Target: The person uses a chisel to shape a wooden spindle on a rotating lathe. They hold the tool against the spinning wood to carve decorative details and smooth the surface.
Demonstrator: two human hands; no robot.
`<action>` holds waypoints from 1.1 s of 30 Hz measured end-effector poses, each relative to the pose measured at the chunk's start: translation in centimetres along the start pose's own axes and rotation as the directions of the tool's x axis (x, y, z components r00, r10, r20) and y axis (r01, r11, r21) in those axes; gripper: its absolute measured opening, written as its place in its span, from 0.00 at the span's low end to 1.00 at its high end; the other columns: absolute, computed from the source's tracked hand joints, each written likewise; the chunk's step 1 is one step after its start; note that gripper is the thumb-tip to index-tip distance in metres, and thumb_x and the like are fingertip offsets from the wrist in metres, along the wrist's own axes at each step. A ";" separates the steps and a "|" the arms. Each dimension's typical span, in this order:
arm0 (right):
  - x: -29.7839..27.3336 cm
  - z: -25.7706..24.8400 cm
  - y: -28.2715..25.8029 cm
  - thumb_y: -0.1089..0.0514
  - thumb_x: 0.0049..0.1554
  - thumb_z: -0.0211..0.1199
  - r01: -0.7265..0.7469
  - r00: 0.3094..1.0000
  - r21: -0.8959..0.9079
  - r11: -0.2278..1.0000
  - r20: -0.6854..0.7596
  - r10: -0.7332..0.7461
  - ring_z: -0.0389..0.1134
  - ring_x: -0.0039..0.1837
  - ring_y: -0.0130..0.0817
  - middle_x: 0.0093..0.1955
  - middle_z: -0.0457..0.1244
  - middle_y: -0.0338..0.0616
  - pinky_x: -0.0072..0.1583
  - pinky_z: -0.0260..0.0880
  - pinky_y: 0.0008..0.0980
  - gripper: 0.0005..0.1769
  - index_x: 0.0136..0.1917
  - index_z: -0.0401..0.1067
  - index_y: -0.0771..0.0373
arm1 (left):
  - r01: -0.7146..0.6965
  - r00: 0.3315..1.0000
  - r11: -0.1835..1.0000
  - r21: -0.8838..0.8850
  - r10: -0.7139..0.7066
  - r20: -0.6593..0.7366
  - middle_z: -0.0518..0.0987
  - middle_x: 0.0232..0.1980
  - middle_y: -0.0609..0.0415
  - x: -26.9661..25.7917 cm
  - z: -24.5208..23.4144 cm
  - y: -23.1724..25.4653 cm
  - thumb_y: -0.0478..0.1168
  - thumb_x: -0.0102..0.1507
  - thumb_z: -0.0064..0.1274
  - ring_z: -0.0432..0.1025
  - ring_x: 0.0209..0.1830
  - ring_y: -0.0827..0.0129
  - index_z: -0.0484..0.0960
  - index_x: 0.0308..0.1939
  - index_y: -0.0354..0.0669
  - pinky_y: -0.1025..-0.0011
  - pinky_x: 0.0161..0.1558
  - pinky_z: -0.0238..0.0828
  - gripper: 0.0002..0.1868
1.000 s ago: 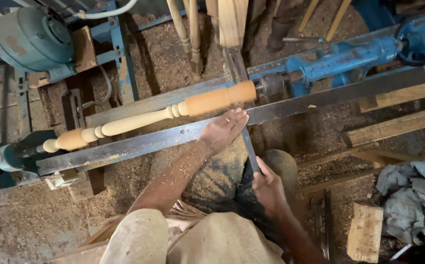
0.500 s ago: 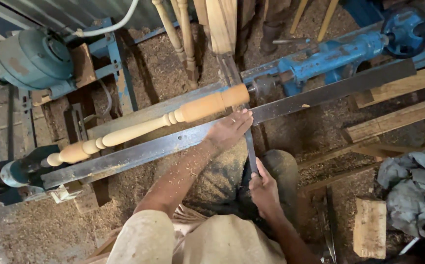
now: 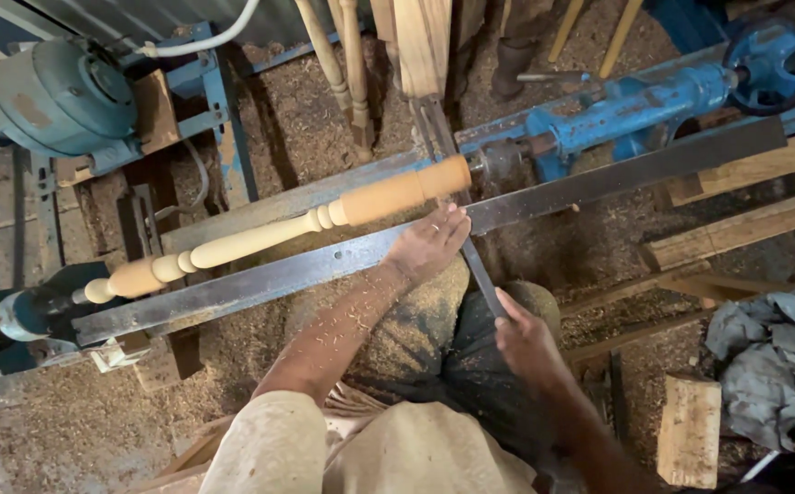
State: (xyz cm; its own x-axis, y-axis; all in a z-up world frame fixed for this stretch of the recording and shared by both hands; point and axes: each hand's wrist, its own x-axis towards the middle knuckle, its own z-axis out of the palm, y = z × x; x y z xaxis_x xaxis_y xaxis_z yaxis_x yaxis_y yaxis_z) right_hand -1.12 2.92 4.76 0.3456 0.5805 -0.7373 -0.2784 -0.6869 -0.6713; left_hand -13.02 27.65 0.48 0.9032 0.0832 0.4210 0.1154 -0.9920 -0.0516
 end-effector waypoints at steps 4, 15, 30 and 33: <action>2.3 -3.1 -0.1 0.59 0.62 0.55 0.197 0.980 -0.249 0.948 0.051 -0.190 0.59 0.36 0.20 0.34 0.59 0.32 0.38 0.62 0.22 0.32 0.79 0.61 0.53 | 0.036 0.999 0.999 -0.002 -0.036 -0.003 0.74 0.66 0.43 0.0 0.1 -0.2 0.40 0.69 0.47 0.68 0.70 0.53 0.74 0.64 0.34 0.61 0.73 0.64 0.21; -0.7 3.0 1.6 0.61 0.62 0.56 0.083 0.996 0.317 0.945 -0.057 -0.068 0.55 0.32 0.20 0.32 0.57 0.31 0.33 0.54 0.22 0.33 0.80 0.60 0.54 | 0.014 0.981 0.995 -0.101 0.006 0.196 0.67 0.73 0.43 1.1 1.6 -0.2 0.39 0.63 0.45 0.62 0.75 0.53 0.66 0.70 0.35 0.59 0.74 0.60 0.30; -2.2 5.7 0.1 0.64 0.62 0.53 0.158 0.979 0.251 0.955 -0.164 -0.119 0.53 0.34 0.18 0.33 0.56 0.29 0.35 0.56 0.22 0.32 0.79 0.60 0.58 | 0.050 0.981 0.981 -0.185 -0.014 0.191 0.63 0.78 0.49 1.0 0.9 0.0 0.37 0.64 0.46 0.57 0.78 0.55 0.63 0.75 0.40 0.62 0.75 0.60 0.33; -2.1 4.6 -0.6 0.63 0.62 0.54 0.074 0.990 0.220 0.973 -0.135 -0.044 0.51 0.32 0.21 0.32 0.54 0.31 0.34 0.54 0.24 0.32 0.79 0.61 0.55 | 0.052 0.973 0.988 -0.142 -0.018 0.230 0.63 0.78 0.49 0.6 1.9 0.0 0.37 0.65 0.45 0.56 0.79 0.54 0.62 0.75 0.39 0.62 0.76 0.58 0.32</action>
State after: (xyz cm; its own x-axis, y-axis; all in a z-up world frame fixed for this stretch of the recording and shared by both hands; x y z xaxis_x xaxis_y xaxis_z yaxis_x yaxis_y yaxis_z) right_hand -5.76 4.11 6.40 0.4753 0.5462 -0.6897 -0.4422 -0.5294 -0.7240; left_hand -11.70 27.89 -0.95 0.9717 0.1211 0.2026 0.1025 -0.9897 0.1000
